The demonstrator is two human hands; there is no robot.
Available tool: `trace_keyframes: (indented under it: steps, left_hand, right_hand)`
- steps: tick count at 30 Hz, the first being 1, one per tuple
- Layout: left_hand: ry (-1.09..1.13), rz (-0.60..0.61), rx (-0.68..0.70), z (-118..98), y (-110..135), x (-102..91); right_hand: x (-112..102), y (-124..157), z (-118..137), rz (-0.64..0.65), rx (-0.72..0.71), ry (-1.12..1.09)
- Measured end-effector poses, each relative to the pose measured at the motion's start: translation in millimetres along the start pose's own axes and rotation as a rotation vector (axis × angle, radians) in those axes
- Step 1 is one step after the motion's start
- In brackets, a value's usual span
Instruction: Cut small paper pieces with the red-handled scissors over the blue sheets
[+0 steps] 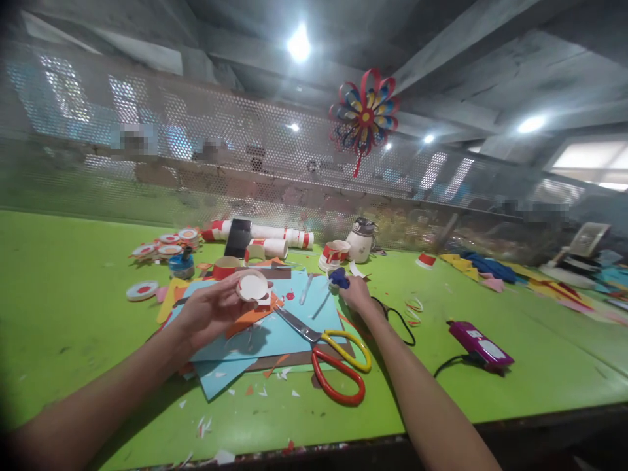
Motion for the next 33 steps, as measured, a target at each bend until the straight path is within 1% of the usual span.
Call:
trace_keyframes:
  steps: [3,9,12,14,17,21,24,26,29,33]
  left_hand:
    - [0.009,0.002,0.008,-3.3,1.2,3.7]
    - [-0.007,0.058,0.013,-5.9,4.2,11.5]
    - [-0.035,0.064,0.014,-5.8,5.2,12.4]
    - [-0.054,0.06,0.021,-6.0,5.4,13.0]
    - [-0.051,0.061,0.03,-6.7,5.8,15.4]
    - [-0.041,0.042,0.05,-9.1,6.5,17.9]
    - [-0.051,0.022,0.066,-9.6,6.2,17.8]
    - [-0.057,0.027,0.075,-8.8,5.4,17.3]
    - [-0.053,0.033,0.097,-8.0,3.5,14.0]
    - [-0.056,0.026,0.105,-8.1,0.6,6.4]
  right_hand:
    - [-4.9,-0.5,-3.0,-0.025,0.001,-0.153]
    - [-29.9,-2.7,-9.3,-0.146,0.014,-0.507]
    - [-39.8,3.1,-8.1,-0.162,0.009,-0.689]
    - [-45.8,11.0,-2.9,-0.146,-0.02,-0.807]
    - [-56.2,26.3,12.7,-0.105,-0.099,-0.97]
    - [-69.5,46.2,39.1,-0.048,-0.208,-1.09]
    - [-73.1,57.2,53.5,-0.019,-0.271,-1.082]
    - [-70.8,61.5,57.7,-0.013,-0.295,-1.015]
    - [-61.2,61.0,55.6,-0.032,-0.289,-0.82]
    - [-47.1,46.8,40.6,-0.092,-0.241,-0.471]
Point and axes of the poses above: each hand's wrist, its own y-axis away from the middle knuckle, its own x-axis out of the palm, z = x × y, the point moved 6 cm from there along -y, towards the middle knuckle, and after that the axes turned 1 degree about y, right-handed, at the moved point
